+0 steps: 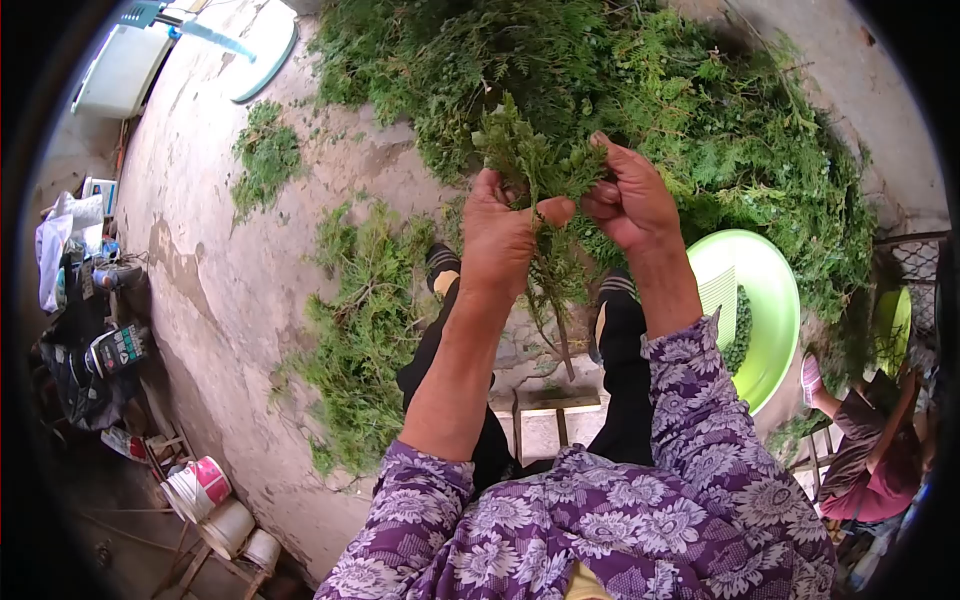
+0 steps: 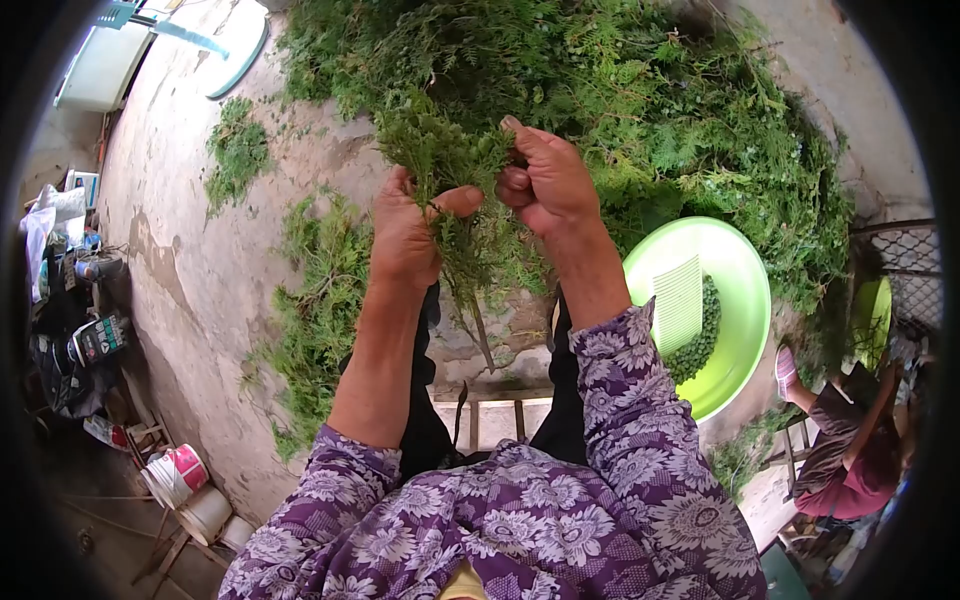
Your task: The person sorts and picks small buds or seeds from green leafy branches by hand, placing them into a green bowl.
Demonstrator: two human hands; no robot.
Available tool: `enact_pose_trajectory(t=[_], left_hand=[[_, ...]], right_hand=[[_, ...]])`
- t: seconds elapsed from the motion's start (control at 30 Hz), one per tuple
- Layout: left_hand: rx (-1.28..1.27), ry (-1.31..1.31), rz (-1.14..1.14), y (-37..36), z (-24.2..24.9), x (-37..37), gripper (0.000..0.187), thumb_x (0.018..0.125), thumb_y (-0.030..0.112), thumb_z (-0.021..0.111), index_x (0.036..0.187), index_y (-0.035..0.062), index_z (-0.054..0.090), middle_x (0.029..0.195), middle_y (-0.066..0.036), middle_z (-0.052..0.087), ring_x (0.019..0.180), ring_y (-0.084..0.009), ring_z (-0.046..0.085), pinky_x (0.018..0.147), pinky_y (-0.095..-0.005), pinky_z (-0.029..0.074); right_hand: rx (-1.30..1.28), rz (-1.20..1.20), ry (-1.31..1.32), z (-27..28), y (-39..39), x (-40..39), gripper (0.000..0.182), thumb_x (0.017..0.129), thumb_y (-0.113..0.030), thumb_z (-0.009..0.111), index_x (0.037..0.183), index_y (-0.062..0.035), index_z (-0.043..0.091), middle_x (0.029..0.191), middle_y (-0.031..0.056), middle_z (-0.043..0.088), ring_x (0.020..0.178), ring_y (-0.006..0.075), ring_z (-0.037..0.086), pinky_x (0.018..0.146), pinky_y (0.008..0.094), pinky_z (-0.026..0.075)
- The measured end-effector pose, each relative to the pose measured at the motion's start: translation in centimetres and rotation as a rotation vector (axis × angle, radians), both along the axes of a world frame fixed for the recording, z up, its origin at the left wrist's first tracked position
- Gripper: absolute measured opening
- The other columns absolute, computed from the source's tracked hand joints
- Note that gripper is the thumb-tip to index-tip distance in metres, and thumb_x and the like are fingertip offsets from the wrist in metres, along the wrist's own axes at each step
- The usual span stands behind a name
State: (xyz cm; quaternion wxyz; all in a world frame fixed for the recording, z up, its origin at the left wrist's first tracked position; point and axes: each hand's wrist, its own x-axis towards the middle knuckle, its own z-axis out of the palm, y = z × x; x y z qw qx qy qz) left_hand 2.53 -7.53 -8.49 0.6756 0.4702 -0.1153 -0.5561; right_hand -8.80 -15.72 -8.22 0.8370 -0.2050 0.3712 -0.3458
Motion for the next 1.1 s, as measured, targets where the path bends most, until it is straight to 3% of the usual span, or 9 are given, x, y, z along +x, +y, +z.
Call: enact_pose_trajectory(t=[0.13, 0.37, 0.43, 0.47, 0.57, 0.73, 0.8, 0.9, 1.1], left_hand=[[-0.008, 0.001, -0.033, -0.1, -0.2, 0.6, 0.057, 0.056, -0.009, 0.07, 0.105, 0.0016, 0.045, 0.095, -0.007, 0.057, 0.085, -0.015, 0.056, 0.072, -0.0255, 0.047], [0.04, -0.12, 0.003, 0.7, 0.5, 1.5, 0.054, 0.055, -0.008, 0.071, 0.103, 0.0026, 0.047, 0.094, -0.005, 0.058, 0.084, -0.0138, 0.056, 0.072, -0.0246, 0.047], [0.013, -0.15, -0.002, 0.8, -0.4, 1.7, 0.054, 0.056, -0.008, 0.07, 0.103, 0.0034, 0.047, 0.093, -0.004, 0.057, 0.085, -0.0135, 0.055, 0.073, -0.0238, 0.046], [0.012, -0.151, -0.008, 0.6, -0.2, 1.4, 0.054, 0.056, -0.008, 0.07, 0.103, 0.0034, 0.047, 0.093, -0.004, 0.057, 0.085, -0.0135, 0.055, 0.073, -0.0238, 0.046], [0.005, -0.156, -0.047, 0.4, 0.4, 0.5, 0.053, 0.058, -0.009, 0.069, 0.104, 0.0034, 0.046, 0.095, -0.004, 0.057, 0.086, -0.0129, 0.055, 0.075, -0.0235, 0.046], [0.04, -0.271, -0.062, 0.4, -0.2, 0.3, 0.055, 0.057, -0.005, 0.073, 0.106, 0.0031, 0.049, 0.096, -0.007, 0.058, 0.084, -0.0147, 0.057, 0.071, -0.0261, 0.048], [0.033, -0.27, -0.081, 0.4, 0.2, 0.0, 0.055, 0.057, -0.005, 0.072, 0.106, 0.0033, 0.049, 0.095, -0.007, 0.059, 0.084, -0.0144, 0.057, 0.071, -0.026, 0.047], [0.015, -0.304, -0.115, 0.4, 0.4, -0.1, 0.053, 0.058, -0.005, 0.071, 0.105, 0.0033, 0.049, 0.094, -0.006, 0.059, 0.083, -0.0138, 0.057, 0.071, -0.0258, 0.047], [-0.02, -0.252, -0.196, 0.6, 0.6, 0.3, 0.05, 0.062, -0.007, 0.068, 0.105, 0.0036, 0.046, 0.096, -0.005, 0.058, 0.085, -0.012, 0.056, 0.073, -0.0248, 0.047]], right_hand=[[0.254, 0.112, -0.254, -1.8, -0.7, -1.1, 0.019, 0.082, -0.018, 0.058, 0.07, -0.012, 0.044, 0.054, -0.0035, 0.039, 0.038, 0.0053, 0.033, 0.034, 0.0193, 0.021], [0.097, -0.172, -0.115, -1.7, -4.1, -4.5, 0.02, 0.082, -0.018, 0.056, 0.07, -0.0087, 0.044, 0.059, -0.0018, 0.041, 0.04, 0.0036, 0.033, 0.034, 0.0169, 0.023], [0.14, -0.261, -0.244, -1.2, -4.2, -4.9, 0.016, 0.083, -0.013, 0.052, 0.072, -0.0066, 0.044, 0.063, -0.0002, 0.043, 0.043, 0.0023, 0.035, 0.035, 0.0155, 0.025], [0.017, -0.111, -0.379, -2.3, -4.1, -4.8, 0.007, 0.083, -0.009, 0.05, 0.079, -0.0045, 0.049, 0.069, 0.0029, 0.048, 0.049, 0.0034, 0.041, 0.036, 0.0157, 0.029], [0.091, -0.222, -0.217, 2.1, -2.3, -2.0, 0.007, 0.081, -0.007, 0.051, 0.085, -0.0018, 0.052, 0.075, 0.0059, 0.053, 0.053, 0.0049, 0.046, 0.036, 0.0164, 0.032], [-0.176, 0.06, -0.287, 0.0, -2.8, -3.3, 0.017, 0.078, -0.01, 0.057, 0.093, -0.0014, 0.055, 0.078, 0.005, 0.056, 0.058, 0.0093, 0.05, 0.045, 0.0165, 0.037], [-0.404, 0.3, 0.182, 0.1, -2.0, -2.7, 0.02, 0.079, -0.014, 0.059, 0.096, -0.003, 0.057, 0.072, -0.0021, 0.052, 0.052, 0.0024, 0.041, 0.044, 0.0148, 0.033], [-0.663, 0.413, 0.483, 0.5, -1.3, -1.7, 0.024, 0.075, -0.016, 0.065, 0.094, -0.0026, 0.058, 0.065, -0.0068, 0.049, 0.051, -0.0006, 0.039, 0.043, 0.0148, 0.031], [-0.625, 0.538, 0.34, 0.7, -1.0, -1.6, 0.019, 0.073, -0.015, 0.066, 0.086, -0.0038, 0.058, 0.065, -0.0072, 0.049, 0.055, -0.0003, 0.04, 0.047, 0.0165, 0.031]])
